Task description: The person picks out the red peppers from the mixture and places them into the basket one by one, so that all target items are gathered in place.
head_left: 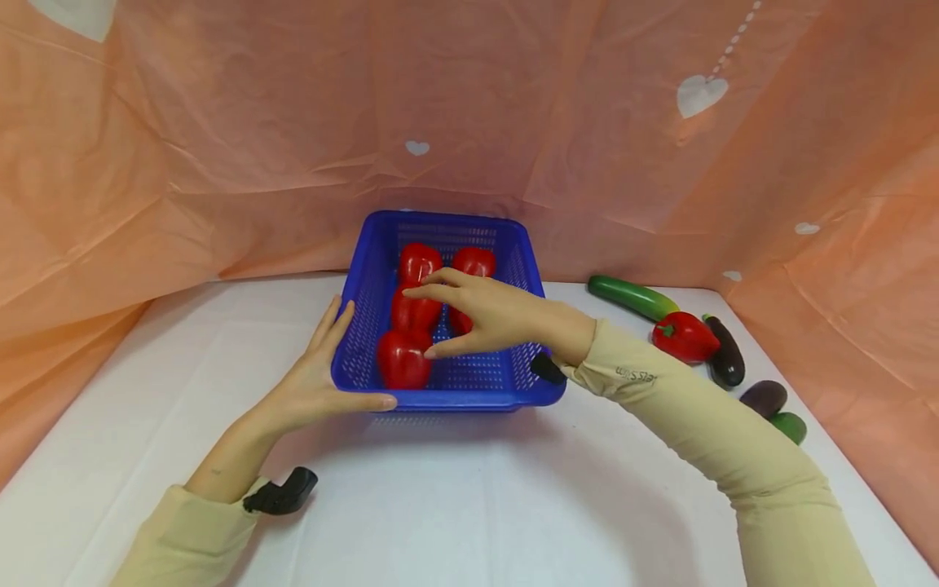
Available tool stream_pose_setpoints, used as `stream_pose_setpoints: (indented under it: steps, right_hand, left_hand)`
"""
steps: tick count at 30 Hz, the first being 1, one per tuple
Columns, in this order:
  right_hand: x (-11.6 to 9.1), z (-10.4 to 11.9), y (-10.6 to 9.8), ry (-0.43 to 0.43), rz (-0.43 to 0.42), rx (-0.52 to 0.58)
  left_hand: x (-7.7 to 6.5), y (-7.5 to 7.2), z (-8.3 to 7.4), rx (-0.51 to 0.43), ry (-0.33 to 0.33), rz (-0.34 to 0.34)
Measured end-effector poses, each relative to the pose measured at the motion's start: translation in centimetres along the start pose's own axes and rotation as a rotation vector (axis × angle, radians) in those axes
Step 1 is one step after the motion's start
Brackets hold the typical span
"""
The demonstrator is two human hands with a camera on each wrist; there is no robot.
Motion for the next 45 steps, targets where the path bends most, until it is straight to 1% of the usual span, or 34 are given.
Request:
stream_pose_setpoints:
  steps: [3, 6, 14, 20, 25, 30, 36, 45]
  right_hand:
    - [-0.6, -0.2, -0.7, 0.010, -0.045, 0.002]
    - [-1.4, -0.4, -1.2, 0.017, -0.080, 0.027]
    - [-3.5, -0.8, -2.2, -0.034, -0.223, 0.039]
    - [-4.7, -1.5, -2.4, -0.031, -0.283, 0.052]
    - [-5.8, -2.2, -2.0, 0.005, -0.276, 0.050]
    - [-6.8, -3.1, -1.3, 0.068, -0.242, 0.049]
    - [-7.8, -4.1, -0.8, 0.148, -0.224, 0.061]
    - [-9.5, -5.7, -0.3, 0.230, -0.213, 0.079]
  left_hand:
    - [0.0, -0.1, 0.0, -0.003, 0.000, -0.003]
    - [0.0, -0.1, 0.0, -0.004, 0.001, -0.002]
    - [-0.1, -0.2, 0.1, -0.011, 0.011, -0.012]
    - [-0.2, -0.5, 0.2, -0.013, 0.015, -0.017]
    - [-0.2, -0.7, 0.4, -0.010, 0.013, -0.016]
    - [-0.4, -0.9, 0.6, -0.016, 0.011, -0.012]
    - [-0.5, -1.2, 0.8, -0.024, 0.016, -0.020]
    - [-0.6, -1.3, 0.9, -0.014, 0.010, -0.015]
Point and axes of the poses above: each hand's wrist, its own x-axis towards the middle knuckle, its own y-axis out of the palm, z = x × y, the point moved 6 cm from there along x, towards the middle knuckle, and after that the axes turned 2 degrees about y, right-handed, at the moved point
